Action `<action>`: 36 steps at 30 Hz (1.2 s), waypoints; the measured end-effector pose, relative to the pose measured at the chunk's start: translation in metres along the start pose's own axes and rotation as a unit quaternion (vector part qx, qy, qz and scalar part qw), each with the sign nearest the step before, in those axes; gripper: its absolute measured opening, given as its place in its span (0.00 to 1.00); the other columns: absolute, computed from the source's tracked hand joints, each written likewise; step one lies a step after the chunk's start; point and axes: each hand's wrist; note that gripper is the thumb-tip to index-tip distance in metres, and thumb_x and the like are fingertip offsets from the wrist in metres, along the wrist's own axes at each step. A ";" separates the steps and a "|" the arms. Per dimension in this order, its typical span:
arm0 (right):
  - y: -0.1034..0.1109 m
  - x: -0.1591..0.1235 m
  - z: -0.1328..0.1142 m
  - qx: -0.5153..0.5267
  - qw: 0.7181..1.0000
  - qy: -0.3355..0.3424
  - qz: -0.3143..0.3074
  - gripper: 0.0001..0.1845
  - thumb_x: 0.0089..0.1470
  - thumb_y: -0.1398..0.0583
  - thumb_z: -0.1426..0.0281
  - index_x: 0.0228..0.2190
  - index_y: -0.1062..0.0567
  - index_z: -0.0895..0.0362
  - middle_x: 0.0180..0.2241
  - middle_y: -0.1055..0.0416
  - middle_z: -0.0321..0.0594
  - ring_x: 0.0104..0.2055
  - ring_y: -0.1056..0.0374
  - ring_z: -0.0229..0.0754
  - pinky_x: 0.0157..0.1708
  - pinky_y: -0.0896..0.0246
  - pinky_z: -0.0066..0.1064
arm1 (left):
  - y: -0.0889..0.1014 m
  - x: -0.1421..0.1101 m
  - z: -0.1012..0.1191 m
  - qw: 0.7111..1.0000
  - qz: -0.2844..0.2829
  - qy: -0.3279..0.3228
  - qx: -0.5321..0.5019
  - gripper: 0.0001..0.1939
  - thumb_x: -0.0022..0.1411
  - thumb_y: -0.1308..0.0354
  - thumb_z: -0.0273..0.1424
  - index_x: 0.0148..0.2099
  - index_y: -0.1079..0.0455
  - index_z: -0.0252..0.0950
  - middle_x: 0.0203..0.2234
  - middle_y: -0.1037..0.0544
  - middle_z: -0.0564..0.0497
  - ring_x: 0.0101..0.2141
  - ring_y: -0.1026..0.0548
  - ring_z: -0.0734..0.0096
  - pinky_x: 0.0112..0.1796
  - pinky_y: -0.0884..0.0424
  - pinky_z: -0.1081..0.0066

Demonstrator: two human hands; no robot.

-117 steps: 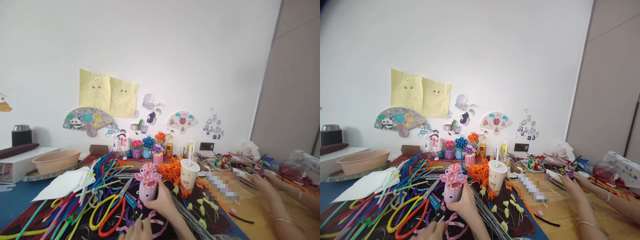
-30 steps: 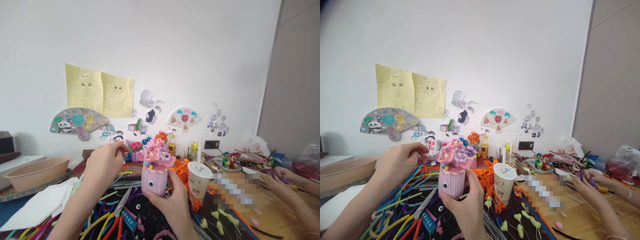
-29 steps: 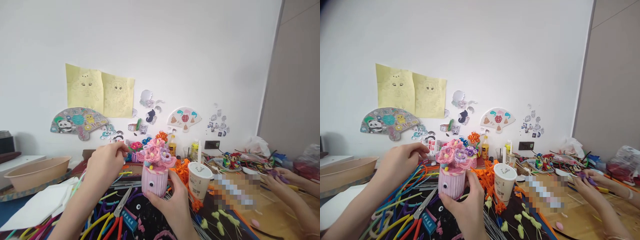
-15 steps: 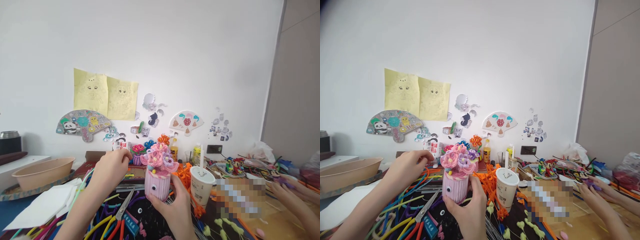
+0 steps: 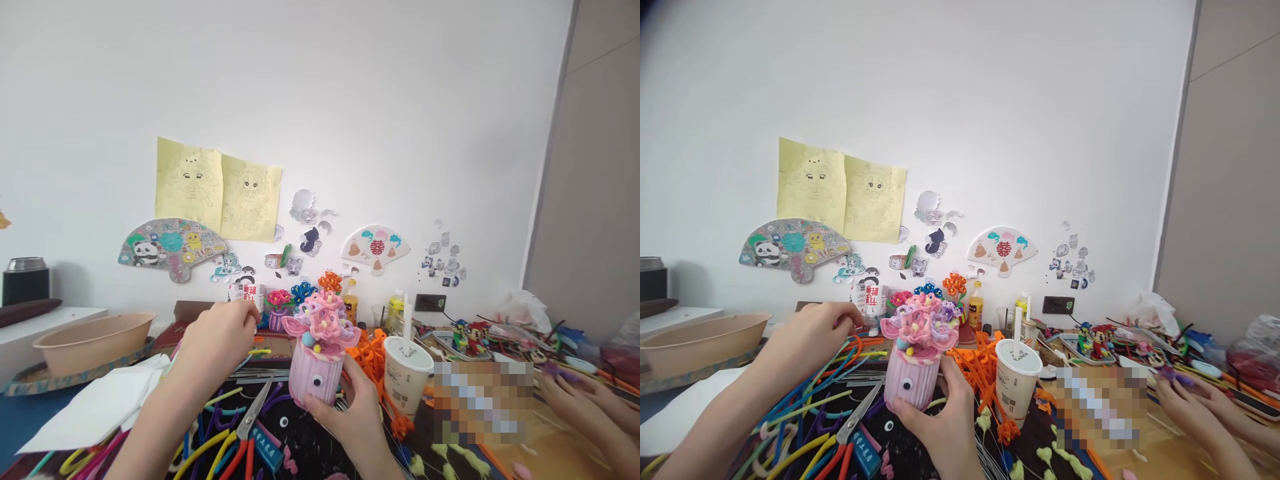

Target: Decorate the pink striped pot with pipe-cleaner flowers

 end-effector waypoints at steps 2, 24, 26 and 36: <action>0.000 0.001 0.007 0.013 1.000 -0.007 -0.004 0.24 0.37 0.31 0.68 0.40 0.27 0.57 0.43 0.23 0.45 0.48 0.29 0.54 0.44 0.32 0.34 | 0.012 -0.004 0.001 0.999 -0.004 0.024 0.045 0.19 0.59 0.61 0.29 0.37 0.27 0.43 0.37 0.22 0.45 0.40 0.25 0.49 0.35 0.35 0.60; 0.004 0.003 0.015 0.012 1.000 0.011 0.009 0.24 0.40 0.31 0.69 0.41 0.28 0.58 0.44 0.24 0.48 0.46 0.28 0.54 0.45 0.32 0.39 | -0.010 -0.016 0.022 0.956 -0.210 -0.186 -0.083 0.11 0.56 0.48 0.30 0.23 0.30 0.38 0.21 0.24 0.54 0.26 0.27 0.68 0.27 0.40 0.71; 0.005 0.005 0.020 0.006 1.000 0.008 0.018 0.25 0.39 0.31 0.68 0.41 0.27 0.58 0.43 0.23 0.48 0.45 0.27 0.54 0.44 0.31 0.39 | -0.009 -0.013 0.015 0.945 -0.241 -0.177 -0.134 0.14 0.58 0.50 0.32 0.22 0.31 0.37 0.20 0.23 0.55 0.21 0.29 0.74 0.26 0.38 0.74; 0.007 0.008 0.028 0.013 1.000 -0.001 0.013 0.27 0.38 0.30 0.66 0.42 0.27 0.57 0.44 0.23 0.47 0.47 0.28 0.53 0.44 0.31 0.36 | 0.024 -0.002 -0.012 0.827 0.001 -0.088 -0.556 0.13 0.55 0.40 0.42 0.29 0.30 0.36 0.18 0.31 0.56 0.18 0.38 0.81 0.21 0.44 0.77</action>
Point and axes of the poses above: each hand's wrist, its own x-axis towards the middle knuckle, its own y-axis out of the back of the hand, z = x × y
